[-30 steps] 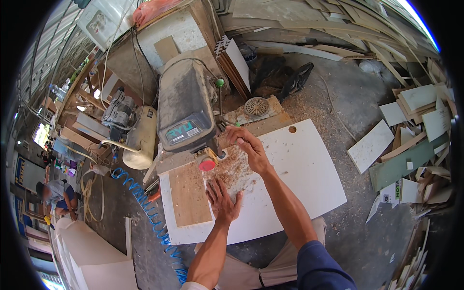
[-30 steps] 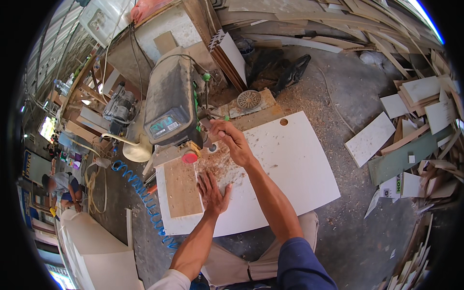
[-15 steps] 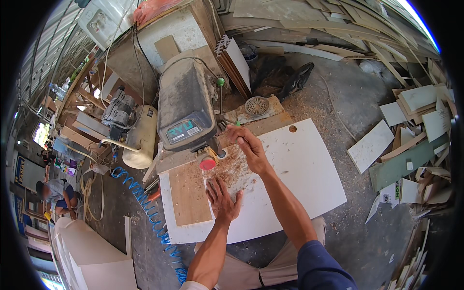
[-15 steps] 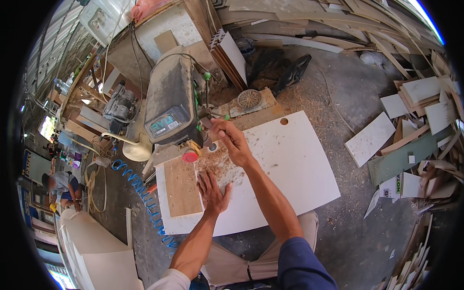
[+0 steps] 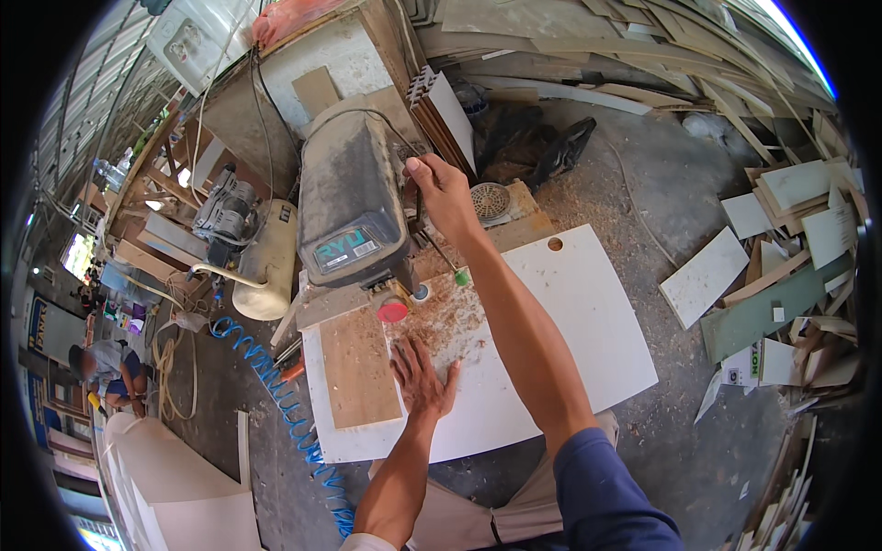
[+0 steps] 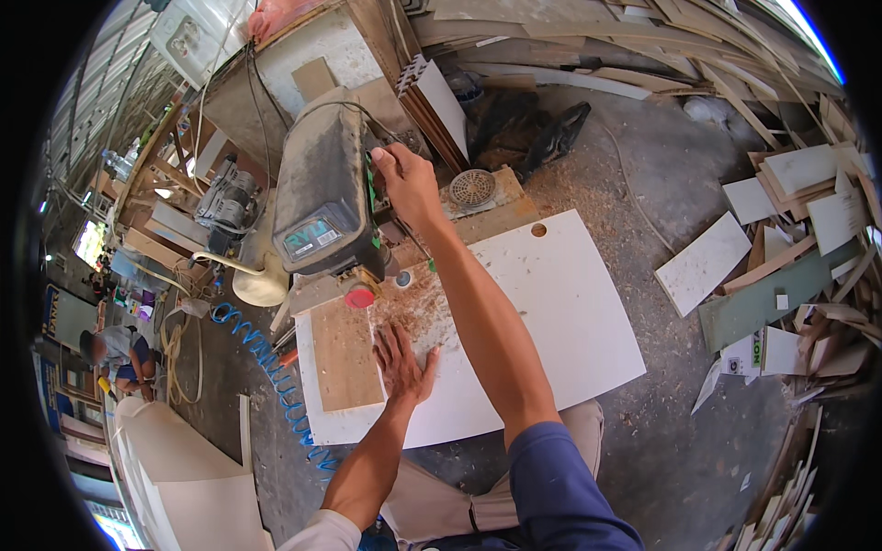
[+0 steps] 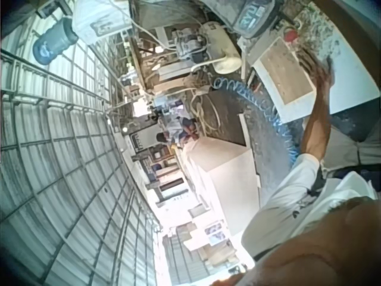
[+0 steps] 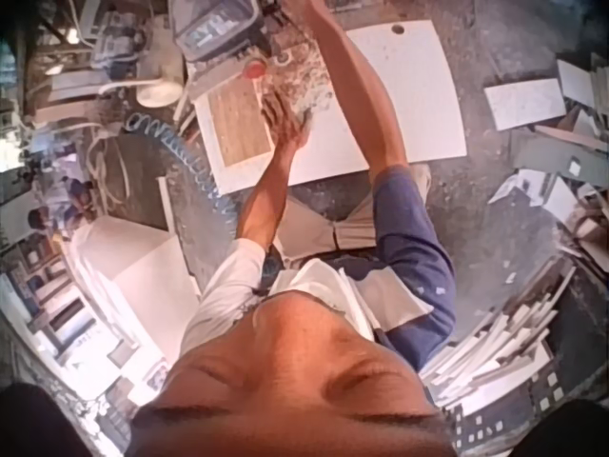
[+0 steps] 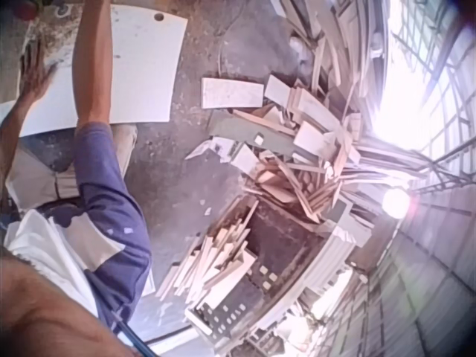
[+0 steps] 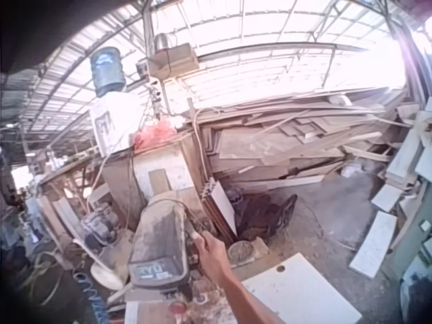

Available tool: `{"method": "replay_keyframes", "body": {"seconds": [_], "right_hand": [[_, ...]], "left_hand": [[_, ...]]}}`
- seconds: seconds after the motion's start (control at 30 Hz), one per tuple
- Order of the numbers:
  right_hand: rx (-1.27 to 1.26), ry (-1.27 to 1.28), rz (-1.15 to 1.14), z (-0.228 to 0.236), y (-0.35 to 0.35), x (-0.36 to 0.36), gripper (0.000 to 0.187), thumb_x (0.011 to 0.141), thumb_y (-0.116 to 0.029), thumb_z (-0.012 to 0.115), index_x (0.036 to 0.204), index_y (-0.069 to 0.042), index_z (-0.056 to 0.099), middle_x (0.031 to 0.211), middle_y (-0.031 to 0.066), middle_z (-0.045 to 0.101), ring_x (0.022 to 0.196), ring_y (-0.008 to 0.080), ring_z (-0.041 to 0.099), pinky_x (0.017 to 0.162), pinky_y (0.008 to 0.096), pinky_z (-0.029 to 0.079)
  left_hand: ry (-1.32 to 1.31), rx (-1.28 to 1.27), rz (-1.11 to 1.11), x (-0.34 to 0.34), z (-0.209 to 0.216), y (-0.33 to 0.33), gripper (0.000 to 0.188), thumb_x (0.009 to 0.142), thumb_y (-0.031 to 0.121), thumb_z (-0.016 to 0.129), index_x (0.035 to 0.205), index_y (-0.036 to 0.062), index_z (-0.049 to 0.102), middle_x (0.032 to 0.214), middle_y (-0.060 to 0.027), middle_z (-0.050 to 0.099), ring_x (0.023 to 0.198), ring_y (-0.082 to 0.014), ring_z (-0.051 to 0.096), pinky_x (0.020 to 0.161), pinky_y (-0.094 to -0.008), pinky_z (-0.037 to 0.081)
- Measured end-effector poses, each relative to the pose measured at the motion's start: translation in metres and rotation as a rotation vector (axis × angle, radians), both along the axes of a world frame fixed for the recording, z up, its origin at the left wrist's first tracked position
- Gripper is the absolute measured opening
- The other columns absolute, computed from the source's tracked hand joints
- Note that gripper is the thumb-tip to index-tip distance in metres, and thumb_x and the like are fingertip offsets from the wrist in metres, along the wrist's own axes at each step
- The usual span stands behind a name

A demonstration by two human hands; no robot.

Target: The person positions a white wood panel under a drill press, lowers the drill to create a hole, clears sawdust with an air blower, and then flips the panel to repeat the process.

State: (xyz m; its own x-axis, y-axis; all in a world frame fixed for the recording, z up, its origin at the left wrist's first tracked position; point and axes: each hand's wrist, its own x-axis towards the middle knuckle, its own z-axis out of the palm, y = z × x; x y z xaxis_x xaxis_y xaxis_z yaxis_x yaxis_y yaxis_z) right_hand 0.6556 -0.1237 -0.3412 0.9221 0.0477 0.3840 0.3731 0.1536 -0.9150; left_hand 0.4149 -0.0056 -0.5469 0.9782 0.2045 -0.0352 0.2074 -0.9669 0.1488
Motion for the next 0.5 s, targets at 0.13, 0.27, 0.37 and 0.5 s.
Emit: {"method": "replay_keyframes", "body": {"seconds": [0.13,0.27,0.37,0.5], "right_hand": [[0.007,-0.016,0.041,-0.015,-0.002,-0.009,0.031,0.107,-0.028,0.056,0.104,0.001,0.066,0.081,0.003,0.065,0.075,0.0108,0.05,0.07,0.0288,0.044],[0.031,-0.044,0.078,-0.038,-0.01,-0.054,0.024,0.108,-0.021,0.052,0.107,0.0,0.066,0.098,0.0062,0.069,0.088,0.0131,0.057,0.083,0.0286,0.046],[0.084,-0.138,0.09,-0.065,-0.019,-0.075,0.023,0.108,-0.021,0.054,0.11,-0.002,0.066,0.111,0.009,0.069,0.107,0.0172,0.059,0.095,0.0323,0.045],[0.027,-0.171,0.051,-0.086,-0.026,-0.092,0.021,0.106,-0.022,0.057,0.113,-0.006,0.068,0.126,0.0103,0.064,0.123,0.0222,0.054,0.103,0.037,0.042]], "left_hand": [[0.001,-0.003,0.001,-0.002,0.002,0.002,0.1,0.097,0.067,0.045,0.161,-0.0032,0.014,0.169,-0.0259,0.005,0.155,-0.0478,0.002,0.126,-0.0589,0.005],[-0.009,0.01,0.0,-0.004,-0.002,0.006,0.1,0.097,0.066,0.045,0.161,-0.0035,0.014,0.169,-0.0259,0.004,0.155,-0.0484,0.001,0.125,-0.0595,0.005],[-0.011,-0.003,-0.005,-0.003,-0.001,0.003,0.1,0.097,0.066,0.045,0.161,-0.0034,0.012,0.169,-0.026,0.004,0.155,-0.0487,0.001,0.125,-0.0597,0.004],[0.008,0.002,0.004,-0.003,0.002,0.003,0.101,0.097,0.067,0.044,0.162,-0.003,0.011,0.169,-0.0263,0.003,0.155,-0.0485,0.001,0.125,-0.0597,0.004]]}}
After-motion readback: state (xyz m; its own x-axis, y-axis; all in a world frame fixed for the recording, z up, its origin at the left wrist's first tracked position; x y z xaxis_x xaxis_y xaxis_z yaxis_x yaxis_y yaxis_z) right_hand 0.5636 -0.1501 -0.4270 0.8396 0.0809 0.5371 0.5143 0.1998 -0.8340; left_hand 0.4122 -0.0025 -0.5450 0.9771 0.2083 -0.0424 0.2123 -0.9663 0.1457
